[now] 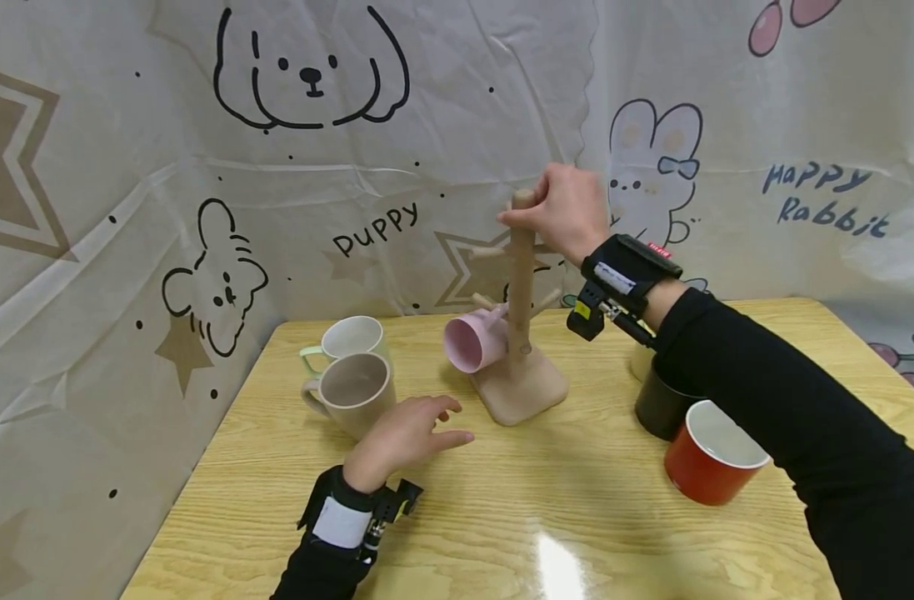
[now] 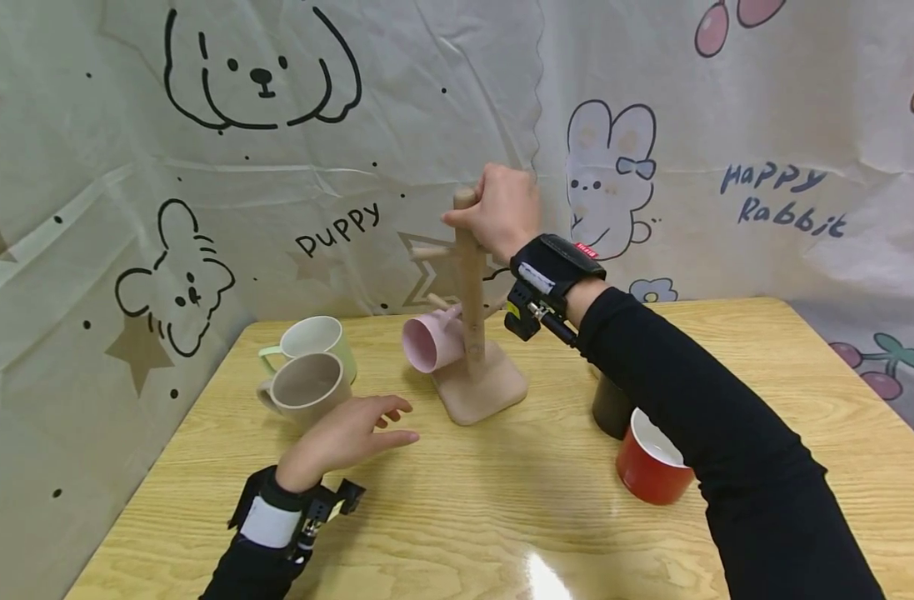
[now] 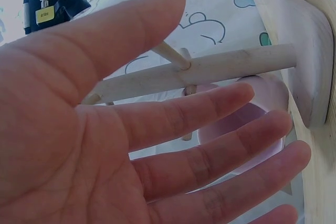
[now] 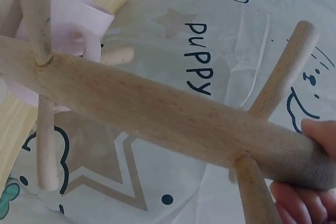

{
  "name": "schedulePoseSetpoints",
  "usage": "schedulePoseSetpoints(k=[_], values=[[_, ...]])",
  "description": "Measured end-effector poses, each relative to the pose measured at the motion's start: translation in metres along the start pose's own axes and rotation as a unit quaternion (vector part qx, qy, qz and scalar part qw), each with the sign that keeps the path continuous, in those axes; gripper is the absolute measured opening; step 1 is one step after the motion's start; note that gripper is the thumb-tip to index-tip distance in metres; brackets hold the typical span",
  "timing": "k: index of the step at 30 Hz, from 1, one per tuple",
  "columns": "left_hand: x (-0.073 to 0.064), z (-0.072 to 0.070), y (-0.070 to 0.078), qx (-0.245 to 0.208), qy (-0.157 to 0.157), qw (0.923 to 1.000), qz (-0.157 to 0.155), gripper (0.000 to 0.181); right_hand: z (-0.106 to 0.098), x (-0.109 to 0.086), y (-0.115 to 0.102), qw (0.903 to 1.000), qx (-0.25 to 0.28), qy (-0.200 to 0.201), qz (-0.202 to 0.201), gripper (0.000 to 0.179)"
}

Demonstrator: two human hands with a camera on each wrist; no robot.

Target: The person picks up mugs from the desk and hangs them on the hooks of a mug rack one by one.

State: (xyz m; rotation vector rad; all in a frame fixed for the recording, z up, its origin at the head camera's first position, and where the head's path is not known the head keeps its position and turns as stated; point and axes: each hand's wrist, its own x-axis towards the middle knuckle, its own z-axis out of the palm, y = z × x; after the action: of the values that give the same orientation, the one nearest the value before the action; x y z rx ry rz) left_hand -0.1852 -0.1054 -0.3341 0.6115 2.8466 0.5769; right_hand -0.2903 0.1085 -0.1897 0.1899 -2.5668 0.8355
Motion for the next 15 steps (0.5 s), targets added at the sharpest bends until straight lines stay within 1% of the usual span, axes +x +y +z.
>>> schedulePoseSetpoints(k=[5,15], values=[[-0.0003,0.0001,0.0002,0.005,-0.003,1.0,0.001,0.041,0.0013,-0.0021,-0.0033,0.9999,0.004,-0.003,0.01,0.037],[-0.002,-0.0011,0.0011,0.005,0.003,1.0,0.005,0.039,0.0012,-0.0028,-0.0059,0.9998,0.01,-0.005,0.016,0.037]])
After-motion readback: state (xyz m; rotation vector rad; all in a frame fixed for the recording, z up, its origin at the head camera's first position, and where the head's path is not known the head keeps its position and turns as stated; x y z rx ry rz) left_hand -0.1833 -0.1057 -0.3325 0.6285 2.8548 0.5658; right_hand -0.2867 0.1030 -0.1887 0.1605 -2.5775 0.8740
